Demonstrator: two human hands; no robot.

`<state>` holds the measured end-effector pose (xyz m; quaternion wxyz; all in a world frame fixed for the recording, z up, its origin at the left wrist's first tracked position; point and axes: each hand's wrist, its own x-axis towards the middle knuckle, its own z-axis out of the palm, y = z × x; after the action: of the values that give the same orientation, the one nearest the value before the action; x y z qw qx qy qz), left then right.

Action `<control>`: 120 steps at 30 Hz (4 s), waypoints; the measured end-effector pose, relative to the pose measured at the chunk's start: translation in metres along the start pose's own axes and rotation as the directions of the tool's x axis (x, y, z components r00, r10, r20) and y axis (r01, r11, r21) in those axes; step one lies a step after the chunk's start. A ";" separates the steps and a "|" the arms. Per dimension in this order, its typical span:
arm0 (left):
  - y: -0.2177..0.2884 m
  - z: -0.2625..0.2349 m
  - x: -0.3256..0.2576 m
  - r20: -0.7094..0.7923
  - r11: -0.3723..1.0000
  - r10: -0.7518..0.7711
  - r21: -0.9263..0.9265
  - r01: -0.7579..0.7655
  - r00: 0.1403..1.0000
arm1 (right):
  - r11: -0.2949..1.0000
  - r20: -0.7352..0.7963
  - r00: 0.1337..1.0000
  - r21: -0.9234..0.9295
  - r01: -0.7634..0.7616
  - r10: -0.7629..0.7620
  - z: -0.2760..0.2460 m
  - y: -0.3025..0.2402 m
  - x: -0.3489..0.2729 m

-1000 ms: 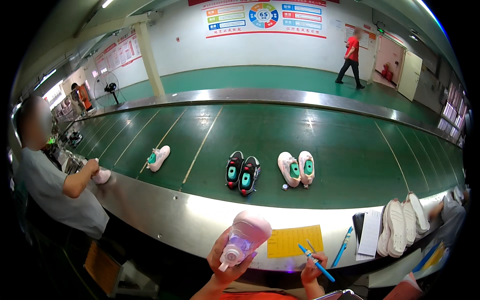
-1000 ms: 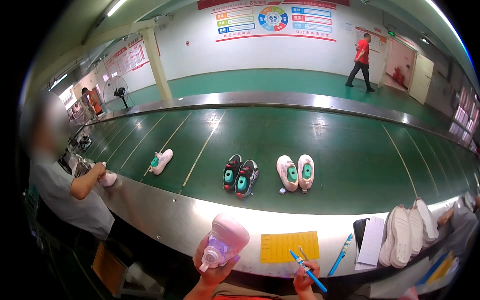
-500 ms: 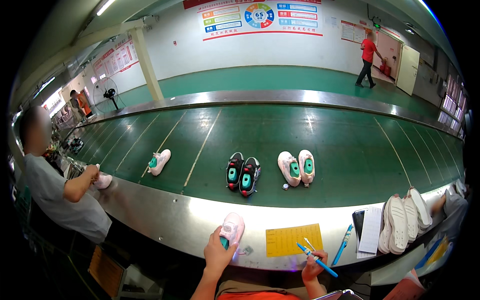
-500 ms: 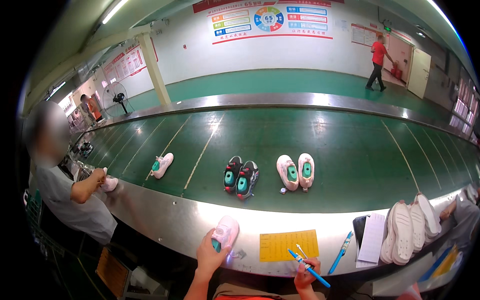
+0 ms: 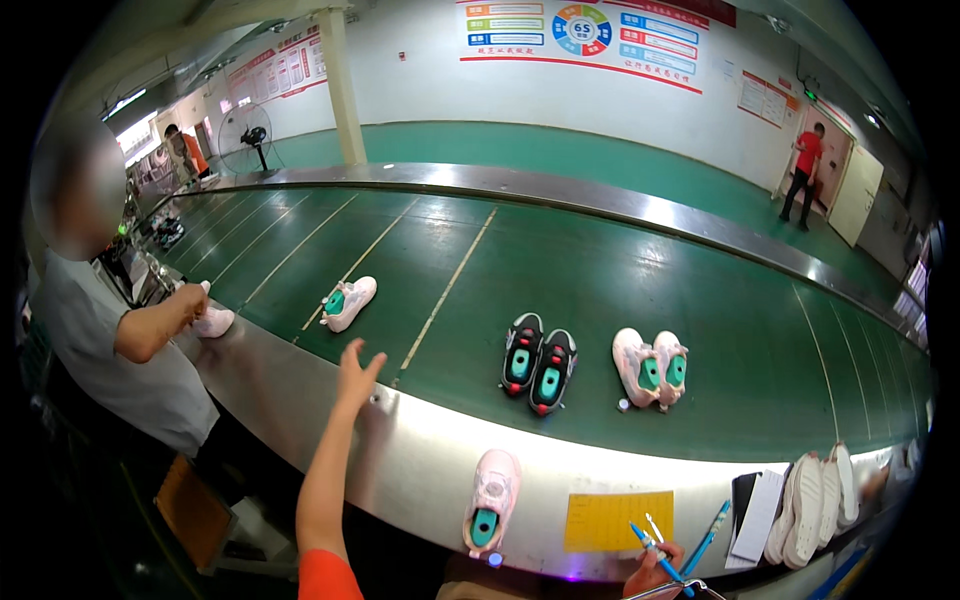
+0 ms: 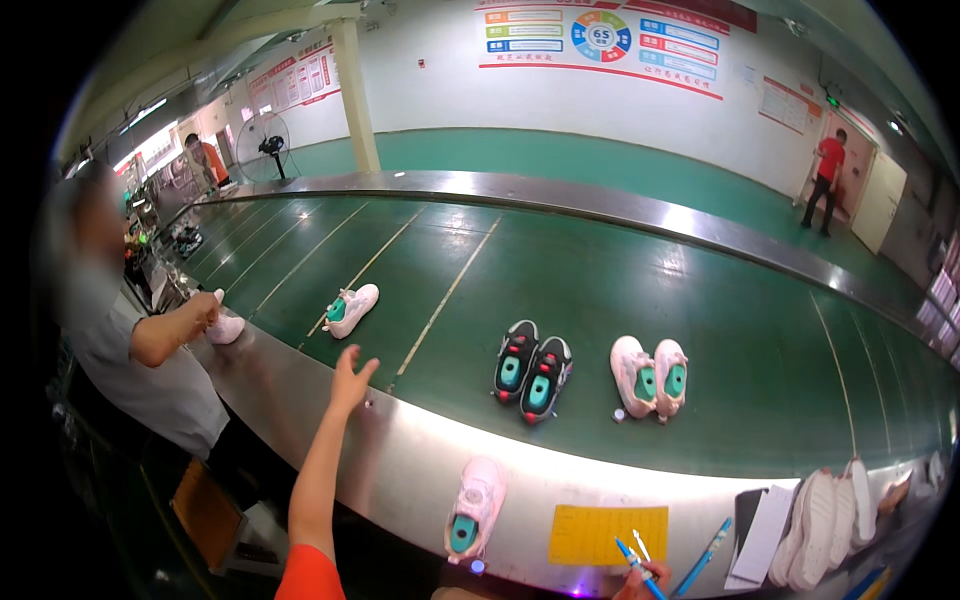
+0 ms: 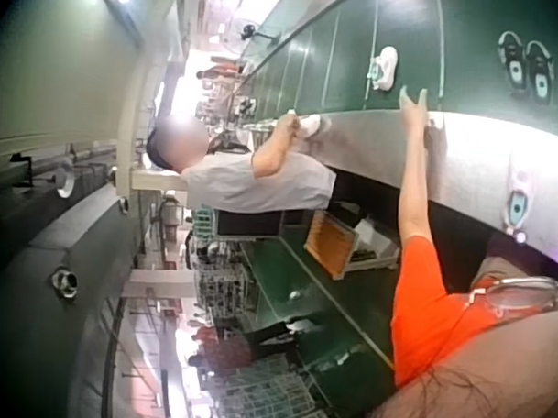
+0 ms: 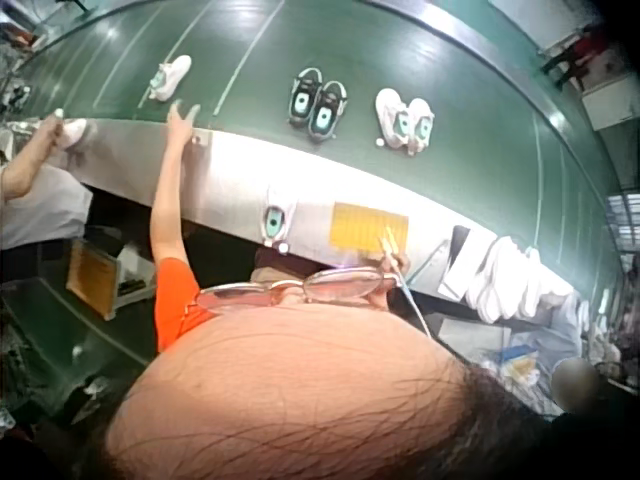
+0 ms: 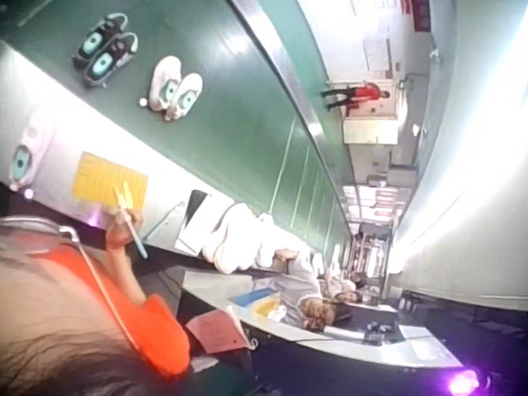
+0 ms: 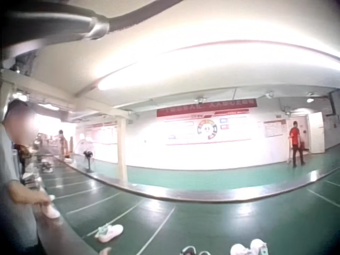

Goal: The person inspects shoes on a conveyor belt, picks them up, and writes on a yellow notepad with a blue pen. They handle multiple pairs of shoes, including pink and black models, and occasionally place them back on the belt or on the table.

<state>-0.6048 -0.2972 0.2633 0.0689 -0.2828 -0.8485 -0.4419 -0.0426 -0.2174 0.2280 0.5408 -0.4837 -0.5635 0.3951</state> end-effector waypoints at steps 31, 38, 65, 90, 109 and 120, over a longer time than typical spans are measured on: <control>0.105 -0.050 -0.109 0.421 0.093 0.102 -0.906 0.413 0.901 | 0.793 0.132 0.809 -0.161 0.588 -0.573 0.003 0.024 -0.013; 0.170 -0.081 -0.214 -0.150 0.787 0.294 -0.522 -0.328 0.944 | 0.807 0.110 0.802 0.008 0.590 -0.587 0.007 0.014 -0.013; 0.120 -0.059 -0.219 0.016 0.906 0.114 0.410 -0.111 0.993 | 0.915 -0.023 0.921 0.112 0.388 -0.388 0.020 0.000 -0.023; 0.207 -0.057 -0.286 0.278 0.749 0.653 -0.372 -0.548 0.704 | 0.824 0.566 0.773 0.265 -0.500 0.287 -0.032 -0.050 -0.012; 0.225 -0.001 -0.305 0.617 0.760 0.647 -0.575 -0.304 0.449 | 0.799 0.824 0.529 0.175 -0.576 0.201 -0.004 -0.079 -0.023; 0.189 0.014 -0.273 0.612 0.885 0.465 -0.325 -0.333 0.640 | 0.886 0.608 0.751 0.161 -0.435 0.258 0.032 -0.057 -0.008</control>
<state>-0.2741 -0.3153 0.2896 -0.1730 -0.6090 -0.6863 -0.3582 -0.0819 -0.2355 0.2781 0.3283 -0.3544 -0.5332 0.6945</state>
